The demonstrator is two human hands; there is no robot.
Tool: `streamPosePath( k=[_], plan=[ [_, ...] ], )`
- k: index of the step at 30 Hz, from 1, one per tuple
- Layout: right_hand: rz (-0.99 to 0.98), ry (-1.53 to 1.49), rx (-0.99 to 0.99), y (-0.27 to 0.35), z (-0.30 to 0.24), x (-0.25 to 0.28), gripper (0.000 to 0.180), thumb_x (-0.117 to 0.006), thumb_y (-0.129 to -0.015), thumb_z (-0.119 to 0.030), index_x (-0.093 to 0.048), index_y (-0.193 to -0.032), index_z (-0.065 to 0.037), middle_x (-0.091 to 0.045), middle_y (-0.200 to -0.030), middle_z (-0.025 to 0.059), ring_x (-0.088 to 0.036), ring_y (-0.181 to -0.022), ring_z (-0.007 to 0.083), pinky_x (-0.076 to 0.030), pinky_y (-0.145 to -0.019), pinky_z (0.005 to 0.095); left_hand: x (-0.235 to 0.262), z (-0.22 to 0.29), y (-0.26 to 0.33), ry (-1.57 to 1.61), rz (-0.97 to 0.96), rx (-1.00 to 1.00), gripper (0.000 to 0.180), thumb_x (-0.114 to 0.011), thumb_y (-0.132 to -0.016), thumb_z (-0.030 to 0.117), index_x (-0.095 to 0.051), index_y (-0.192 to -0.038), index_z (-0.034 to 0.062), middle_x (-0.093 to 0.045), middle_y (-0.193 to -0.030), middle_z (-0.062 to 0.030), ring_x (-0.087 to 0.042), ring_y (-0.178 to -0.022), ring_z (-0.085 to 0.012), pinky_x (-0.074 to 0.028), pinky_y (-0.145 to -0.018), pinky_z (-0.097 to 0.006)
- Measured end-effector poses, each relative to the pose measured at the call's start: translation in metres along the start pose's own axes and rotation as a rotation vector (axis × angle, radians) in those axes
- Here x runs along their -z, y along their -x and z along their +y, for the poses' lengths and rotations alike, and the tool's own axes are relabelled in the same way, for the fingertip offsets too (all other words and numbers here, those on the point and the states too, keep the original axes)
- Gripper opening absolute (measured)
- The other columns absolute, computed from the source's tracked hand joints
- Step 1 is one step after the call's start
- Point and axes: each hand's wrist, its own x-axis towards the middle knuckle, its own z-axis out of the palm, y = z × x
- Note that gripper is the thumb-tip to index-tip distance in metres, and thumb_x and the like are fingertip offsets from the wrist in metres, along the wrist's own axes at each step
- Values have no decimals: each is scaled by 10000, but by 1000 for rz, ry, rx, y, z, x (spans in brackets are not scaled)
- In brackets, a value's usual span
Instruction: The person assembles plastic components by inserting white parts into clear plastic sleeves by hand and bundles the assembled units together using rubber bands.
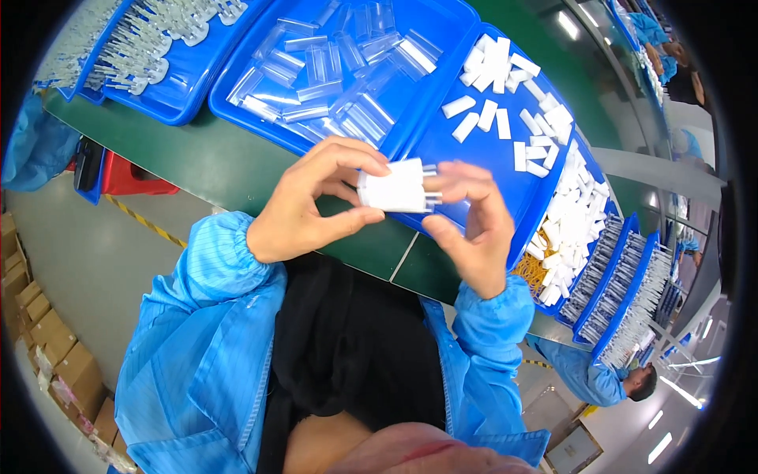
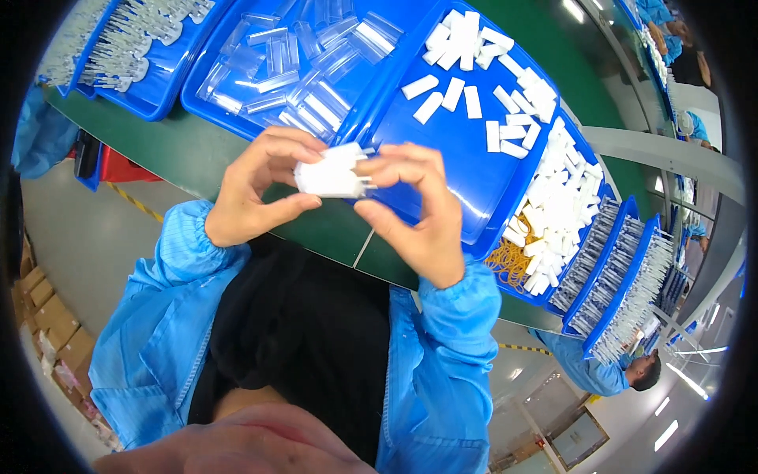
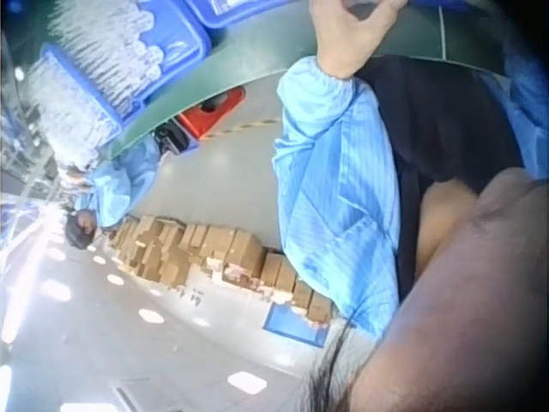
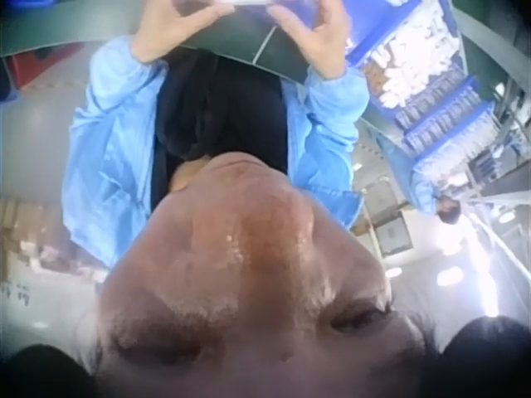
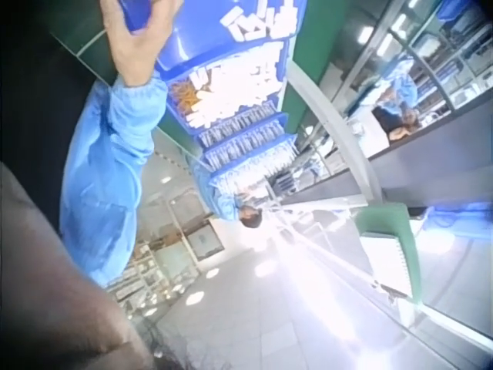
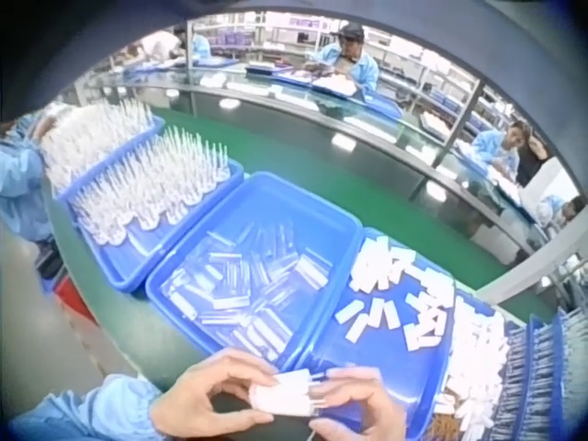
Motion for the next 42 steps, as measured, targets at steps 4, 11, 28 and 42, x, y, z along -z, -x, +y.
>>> streamPosePath(
  k=[4, 11, 28, 42],
  plan=[
    [42, 343, 5, -57, 3, 5, 176, -697, -830, -23, -665, -996, -71, -676, -1066, 65, -588, -1063, 204, -455, -924, 362, 11, -3, 6, 86, 179, 47, 455, -756, -779, -38, -539, -1172, 38, -524, -1247, -128, -631, -1047, -216, -565, -810, -275],
    [-282, 1193, 592, -130, 47, -30, 328, -707, -747, -61, -663, -1067, -123, -650, -1035, 36, -568, -1036, 214, -423, -890, 355, 25, -1, 17, -71, 304, 3, 462, -764, -777, -44, -524, -1163, 40, -517, -1265, -137, -644, -1042, -219, -568, -803, -278],
    [331, -551, -229, -41, -18, -31, 382, -507, -894, -35, -467, -1272, 6, -658, -1088, 189, -642, -956, 202, -466, -935, 346, 8, 3, 7, 41, 210, 12, 426, -760, -804, -16, -545, -1171, 25, -515, -1245, -147, -651, -1053, -234, -574, -797, -276],
    [435, -532, -229, -2, -7, -22, 335, -650, -936, -95, -487, -1212, 2, -696, -1039, 143, -630, -1039, 171, -465, -930, 297, -23, 1, 0, 56, 194, 51, 434, -734, -797, -86, -568, -1190, -6, -541, -1208, -143, -667, -1013, -242, -586, -819, -287]
  ],
)
